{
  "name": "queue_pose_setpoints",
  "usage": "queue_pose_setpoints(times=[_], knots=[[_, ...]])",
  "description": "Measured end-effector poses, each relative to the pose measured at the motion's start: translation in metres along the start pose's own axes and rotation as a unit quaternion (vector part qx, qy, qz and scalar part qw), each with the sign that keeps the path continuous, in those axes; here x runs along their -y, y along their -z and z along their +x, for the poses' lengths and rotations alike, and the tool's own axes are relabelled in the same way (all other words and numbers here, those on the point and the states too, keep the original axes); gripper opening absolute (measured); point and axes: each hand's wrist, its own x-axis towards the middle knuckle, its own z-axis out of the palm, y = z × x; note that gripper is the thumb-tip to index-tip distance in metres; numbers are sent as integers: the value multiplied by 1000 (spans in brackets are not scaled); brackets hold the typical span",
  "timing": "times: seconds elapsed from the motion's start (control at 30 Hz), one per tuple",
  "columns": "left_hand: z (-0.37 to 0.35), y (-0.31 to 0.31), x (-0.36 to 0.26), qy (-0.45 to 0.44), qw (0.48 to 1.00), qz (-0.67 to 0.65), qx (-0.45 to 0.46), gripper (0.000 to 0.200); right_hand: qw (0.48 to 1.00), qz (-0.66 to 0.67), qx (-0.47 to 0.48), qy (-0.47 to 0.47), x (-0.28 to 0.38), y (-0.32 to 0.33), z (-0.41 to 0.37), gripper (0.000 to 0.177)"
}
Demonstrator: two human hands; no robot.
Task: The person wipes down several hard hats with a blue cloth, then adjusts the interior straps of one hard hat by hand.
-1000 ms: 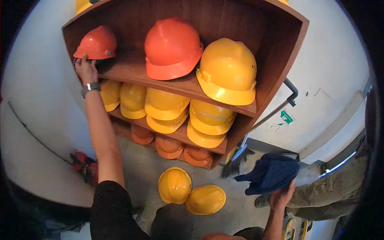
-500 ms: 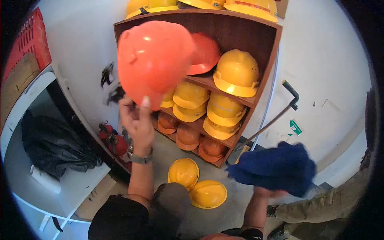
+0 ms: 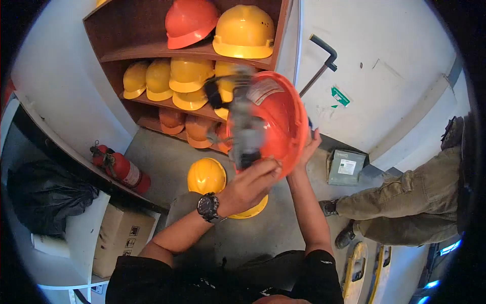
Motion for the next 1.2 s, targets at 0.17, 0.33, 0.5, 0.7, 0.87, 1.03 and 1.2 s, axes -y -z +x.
queue_pose_setpoints(times=[0.17,0.33,0.5,0.7,0.87,1.03,1.2], knots=[[-4,-1,2,-78,987,75,122,29,992,37,104,-65,-8,34,22,45],[-12,-8,17,-84,992,76,56,27,974,-209,65,57,-12,25,20,39],[-13,9,32,-69,982,138,112,33,952,-287,17,106,29,-22,4,30],[-22,11,34,-110,961,165,192,35,788,-599,112,87,72,-41,-19,54],[-28,3,33,-134,958,161,195,39,791,-592,147,39,84,-28,-10,48],[-21,-6,28,-143,965,126,179,40,759,-628,86,148,93,-36,-14,51],[-6,-13,14,28,973,227,-24,53,749,-637,74,163,110,-28,-13,51]])
